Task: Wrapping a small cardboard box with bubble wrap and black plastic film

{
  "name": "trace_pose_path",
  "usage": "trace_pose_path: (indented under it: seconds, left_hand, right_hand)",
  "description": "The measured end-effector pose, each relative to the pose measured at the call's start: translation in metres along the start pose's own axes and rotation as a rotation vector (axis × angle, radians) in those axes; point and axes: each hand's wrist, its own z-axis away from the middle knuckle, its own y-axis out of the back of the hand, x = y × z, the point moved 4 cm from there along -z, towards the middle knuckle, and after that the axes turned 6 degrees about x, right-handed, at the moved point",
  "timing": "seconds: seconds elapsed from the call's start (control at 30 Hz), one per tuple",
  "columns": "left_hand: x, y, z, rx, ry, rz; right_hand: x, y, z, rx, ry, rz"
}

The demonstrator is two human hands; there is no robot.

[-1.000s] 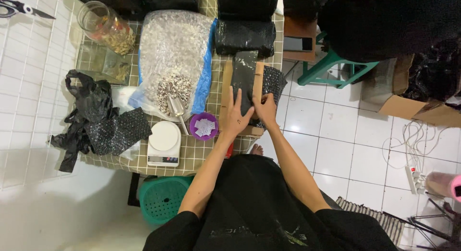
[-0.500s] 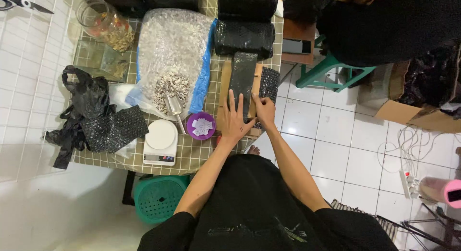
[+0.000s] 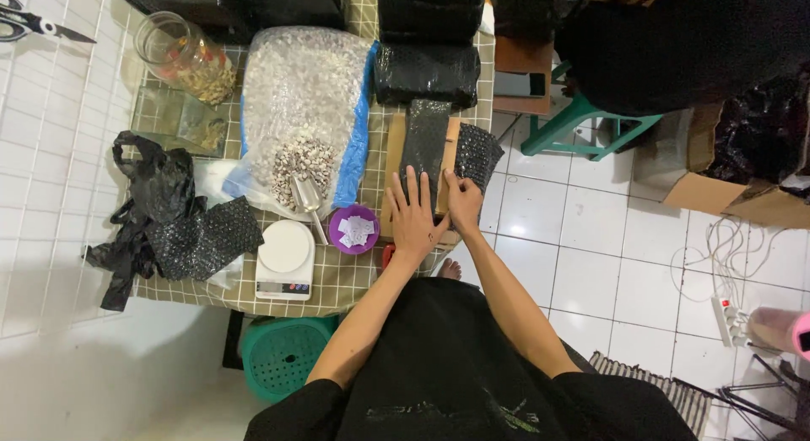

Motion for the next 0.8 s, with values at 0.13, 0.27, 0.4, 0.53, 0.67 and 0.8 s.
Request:
trace_pose_path:
  seconds: [0.13,0.27,0.4,0.53,0.67,0.8]
  left_hand:
    - [0.009,-0.013,0.001,-0.021,-0.049,-0.057]
    - [0.015,-0.017,0.003,0.038,-0.089,-0.05]
    - [0.017,-0.013,0.002,0.088,-0.082,-0.059]
    - [0.011,-0.016,0.003,0.107,-0.071,0.001]
    - [0.007,-0.018,0.003,0.129,-0.109,-0.095]
    - [0.009,-0.021,0.005,0.136,-0.117,-0.095]
  right_hand:
    - [0.007,0.0,-0.007,0.003,0.025,0.011]
    - [0.017,-0.003,-0.011,-0.021,0.024,-0.067]
    - [0.014,-0.003,-0.01,-0.055,0.02,-0.027]
    - [-0.002,0.009,-0.004,-0.125,0.022,0.047]
    - [0.018,0.028,-0.014,0.021,0.02,-0.148]
    - [0.115,0.045,-0.035,0.229,-0.401,-0.117]
